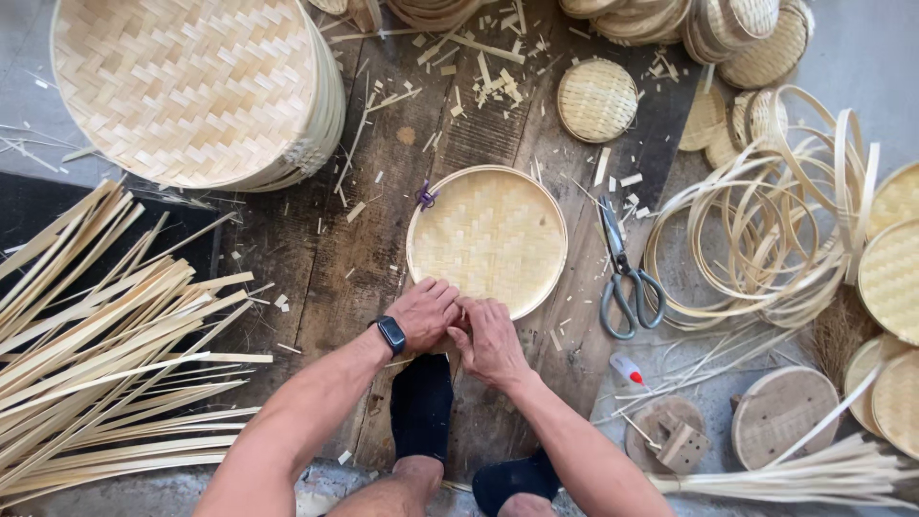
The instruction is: The person assembles a shallow woven tray by fitting a circular bamboo frame around a woven mat and securing it with small clips and glue.
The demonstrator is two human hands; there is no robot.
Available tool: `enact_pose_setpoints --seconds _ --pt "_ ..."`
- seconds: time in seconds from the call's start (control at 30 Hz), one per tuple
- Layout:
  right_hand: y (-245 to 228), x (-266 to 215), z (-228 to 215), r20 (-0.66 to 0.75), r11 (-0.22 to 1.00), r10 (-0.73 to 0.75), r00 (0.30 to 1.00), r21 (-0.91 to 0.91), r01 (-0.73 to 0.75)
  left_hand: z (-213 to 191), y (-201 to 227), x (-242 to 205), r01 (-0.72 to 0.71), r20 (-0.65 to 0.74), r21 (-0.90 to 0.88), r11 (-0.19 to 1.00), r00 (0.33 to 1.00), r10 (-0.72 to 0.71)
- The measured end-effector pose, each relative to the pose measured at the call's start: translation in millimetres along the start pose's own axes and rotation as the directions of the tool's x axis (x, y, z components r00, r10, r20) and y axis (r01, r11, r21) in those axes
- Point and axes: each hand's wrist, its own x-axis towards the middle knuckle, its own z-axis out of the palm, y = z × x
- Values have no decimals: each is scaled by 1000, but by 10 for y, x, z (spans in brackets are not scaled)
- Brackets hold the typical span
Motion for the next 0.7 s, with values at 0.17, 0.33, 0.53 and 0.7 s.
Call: enact_pose_setpoints --seconds 0.17,0.33,0.53,0.7 --pt "332 -188 103 88 993 -77 993 -83 85 65 -63 -68 -139 32 -57 989 990 141" --pt "459 -200 173 43 953 -172 984 -246 177 26 -115 -17 -67 48 -17 998 997 68" --pt "536 -148 257 40 959 -117 992 -253 124 59 -203 125 -91 153 -106 990 982 106" --pt "528 -133 127 86 978 -101 991 -173 115 -73 -167 209 -41 234 -101 994 970 64"
